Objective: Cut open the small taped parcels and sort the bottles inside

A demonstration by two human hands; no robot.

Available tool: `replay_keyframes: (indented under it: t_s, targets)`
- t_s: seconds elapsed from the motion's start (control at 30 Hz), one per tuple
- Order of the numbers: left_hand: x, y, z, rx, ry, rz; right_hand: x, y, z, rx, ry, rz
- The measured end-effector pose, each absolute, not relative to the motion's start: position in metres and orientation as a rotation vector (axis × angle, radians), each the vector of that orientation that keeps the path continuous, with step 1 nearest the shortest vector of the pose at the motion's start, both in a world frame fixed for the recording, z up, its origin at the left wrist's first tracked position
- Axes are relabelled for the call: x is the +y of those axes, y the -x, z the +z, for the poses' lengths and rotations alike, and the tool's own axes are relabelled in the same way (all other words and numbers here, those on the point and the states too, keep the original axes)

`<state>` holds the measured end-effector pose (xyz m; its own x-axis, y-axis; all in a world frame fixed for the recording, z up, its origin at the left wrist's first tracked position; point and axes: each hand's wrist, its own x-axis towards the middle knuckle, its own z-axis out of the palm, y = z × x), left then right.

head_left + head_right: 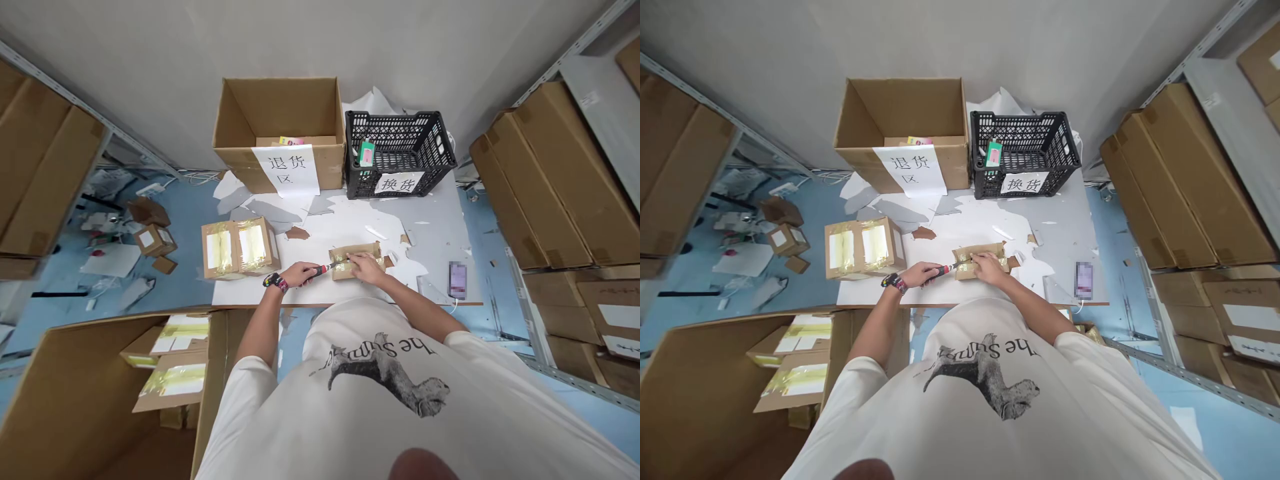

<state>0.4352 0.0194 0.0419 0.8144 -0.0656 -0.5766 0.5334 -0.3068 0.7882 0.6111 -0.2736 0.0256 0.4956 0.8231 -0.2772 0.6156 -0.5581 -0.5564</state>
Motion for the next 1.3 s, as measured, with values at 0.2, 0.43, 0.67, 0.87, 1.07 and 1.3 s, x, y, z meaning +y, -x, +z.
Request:
replay_keyframes:
  t_s: [0.2, 0.43, 0.67, 0.87, 1.07, 1.3]
  targets:
    - [0.019, -0.451, 0.05, 0.313, -1.967, -0.588, -0.274, -0.623, 0.031, -1.273, 2.216, 0.778]
    - [0.004, -0.426, 0.043, 0.339, -1.703, -0.641, -0.273, -0.626, 0.042, -1.209, 2.294, 0.728]
    - [-0.012, -0.366, 0.017, 0.876, -1.45, 0.033, -0.262, -0.616, 0.043, -1.377, 2.445, 0.416]
    - [-0.051, -0.345, 0.026, 0.845, -1.64, 0.135, -0.249, -0.618, 0.031, -1.578, 2.427, 0.425]
    - [-0.066, -0.344, 0.048, 0.462, -2.114, 0.107, -0.252, -0.622, 0.022, -1.504, 2.37, 0.508]
    - [-0.062, -0.368, 0.034, 0.405, -2.413, -0.054, -0.251, -0.622, 0.016, -1.477, 2.377, 0.474]
